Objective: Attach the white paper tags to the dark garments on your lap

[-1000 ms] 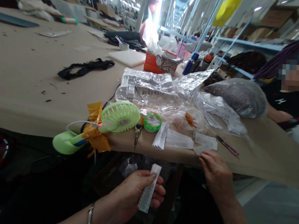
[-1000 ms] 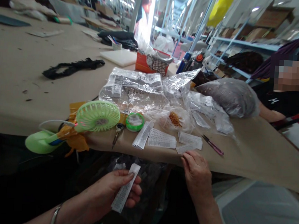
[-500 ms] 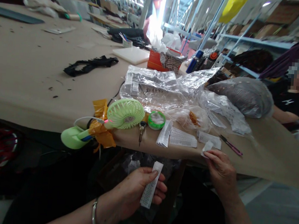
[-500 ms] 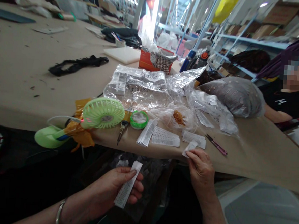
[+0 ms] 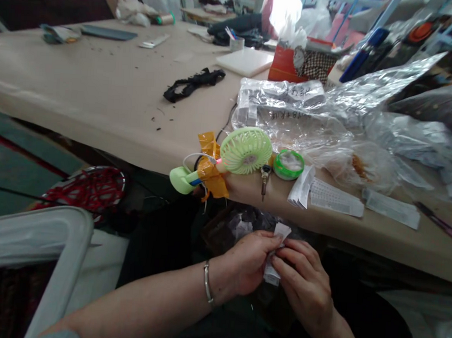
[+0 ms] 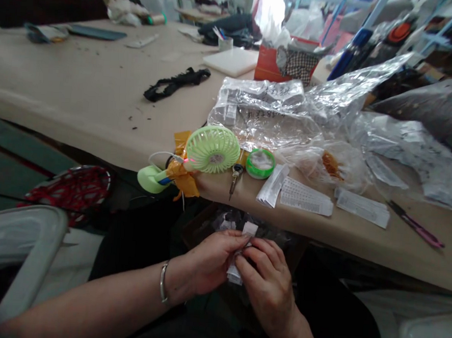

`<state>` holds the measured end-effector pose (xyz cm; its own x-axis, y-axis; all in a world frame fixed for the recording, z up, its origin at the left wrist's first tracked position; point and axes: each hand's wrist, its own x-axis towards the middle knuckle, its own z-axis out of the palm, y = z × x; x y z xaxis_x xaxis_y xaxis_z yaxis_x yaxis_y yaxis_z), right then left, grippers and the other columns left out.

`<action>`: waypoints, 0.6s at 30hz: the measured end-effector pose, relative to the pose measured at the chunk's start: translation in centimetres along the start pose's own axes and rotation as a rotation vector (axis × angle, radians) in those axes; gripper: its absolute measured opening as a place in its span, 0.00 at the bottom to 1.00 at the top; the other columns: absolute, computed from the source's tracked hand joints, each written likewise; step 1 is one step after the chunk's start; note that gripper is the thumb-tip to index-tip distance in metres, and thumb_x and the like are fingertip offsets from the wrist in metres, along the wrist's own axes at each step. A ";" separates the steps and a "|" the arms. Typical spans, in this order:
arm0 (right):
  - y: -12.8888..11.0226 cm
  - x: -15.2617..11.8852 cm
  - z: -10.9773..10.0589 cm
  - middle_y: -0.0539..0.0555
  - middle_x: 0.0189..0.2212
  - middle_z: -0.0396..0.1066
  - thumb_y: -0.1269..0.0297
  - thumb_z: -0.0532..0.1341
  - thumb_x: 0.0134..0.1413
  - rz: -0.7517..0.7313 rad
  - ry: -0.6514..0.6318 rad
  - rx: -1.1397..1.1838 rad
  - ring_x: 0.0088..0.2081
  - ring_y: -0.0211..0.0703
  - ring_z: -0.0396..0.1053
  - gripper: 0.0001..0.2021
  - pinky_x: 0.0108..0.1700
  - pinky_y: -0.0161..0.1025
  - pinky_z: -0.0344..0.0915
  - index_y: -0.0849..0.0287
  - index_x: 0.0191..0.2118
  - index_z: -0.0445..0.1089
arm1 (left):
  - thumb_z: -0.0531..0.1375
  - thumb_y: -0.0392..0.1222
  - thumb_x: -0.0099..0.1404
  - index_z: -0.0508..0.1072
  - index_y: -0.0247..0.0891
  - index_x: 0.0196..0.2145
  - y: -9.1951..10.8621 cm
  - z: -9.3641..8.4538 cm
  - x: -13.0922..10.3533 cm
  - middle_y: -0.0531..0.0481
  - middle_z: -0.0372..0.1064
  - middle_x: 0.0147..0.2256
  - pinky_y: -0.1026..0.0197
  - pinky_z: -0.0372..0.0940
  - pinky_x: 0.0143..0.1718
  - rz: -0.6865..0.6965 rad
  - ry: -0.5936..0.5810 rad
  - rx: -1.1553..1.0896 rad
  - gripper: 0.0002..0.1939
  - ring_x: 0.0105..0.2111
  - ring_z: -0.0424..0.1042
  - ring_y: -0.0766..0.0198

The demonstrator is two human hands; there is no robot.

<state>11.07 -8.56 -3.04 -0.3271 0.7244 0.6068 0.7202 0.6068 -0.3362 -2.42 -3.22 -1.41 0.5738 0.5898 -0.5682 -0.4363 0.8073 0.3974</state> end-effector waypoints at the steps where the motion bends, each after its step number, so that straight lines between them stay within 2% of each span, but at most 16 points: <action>1: 0.1 -0.1 0.1 0.54 0.37 0.75 0.78 0.59 0.55 -0.005 -0.017 -0.008 0.48 0.47 0.69 0.12 0.52 0.49 0.66 0.55 0.41 0.74 | 0.65 0.35 0.53 0.72 0.30 0.28 0.0 -0.2 0.0 0.51 0.66 0.24 0.70 0.54 0.22 -0.004 -0.008 0.002 0.06 0.21 0.64 0.73; 4: 0.2 -0.2 -0.2 0.54 0.37 0.75 0.79 0.58 0.56 -0.019 -0.054 -0.016 0.48 0.47 0.69 0.12 0.53 0.49 0.64 0.57 0.41 0.74 | 0.65 0.37 0.53 0.72 0.30 0.29 -0.1 -0.5 0.1 0.50 0.66 0.25 0.70 0.54 0.23 -0.021 -0.032 -0.002 0.08 0.22 0.63 0.73; 11: -0.9 0.0 -0.4 0.55 0.37 0.76 0.80 0.57 0.56 0.003 -0.059 -0.066 0.47 0.47 0.70 0.11 0.56 0.52 0.59 0.61 0.40 0.73 | 0.65 0.37 0.54 0.69 0.32 0.28 -0.1 -0.3 0.1 0.53 0.64 0.24 0.69 0.53 0.23 -0.017 0.011 0.005 0.08 0.21 0.63 0.72; 16: -1.0 0.1 0.0 0.55 0.36 0.76 0.79 0.57 0.57 0.020 -0.055 -0.074 0.46 0.48 0.69 0.09 0.55 0.52 0.60 0.61 0.38 0.73 | 0.67 0.46 0.54 0.68 0.33 0.27 -0.2 -0.4 -0.1 0.53 0.64 0.24 0.69 0.56 0.23 -0.022 0.008 -0.026 0.15 0.22 0.64 0.72; 18: -1.0 0.1 0.1 0.56 0.37 0.76 0.79 0.57 0.56 0.017 -0.057 -0.074 0.47 0.48 0.69 0.09 0.55 0.51 0.59 0.61 0.37 0.73 | 0.67 0.46 0.54 0.68 0.33 0.27 -0.3 -0.5 -0.1 0.53 0.64 0.23 0.69 0.56 0.24 -0.027 -0.009 -0.014 0.15 0.22 0.64 0.72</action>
<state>10.25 -9.09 -2.75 -0.3475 0.7531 0.5586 0.7682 0.5702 -0.2910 -2.68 -3.52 -1.80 0.5912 0.5684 -0.5722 -0.4305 0.8223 0.3721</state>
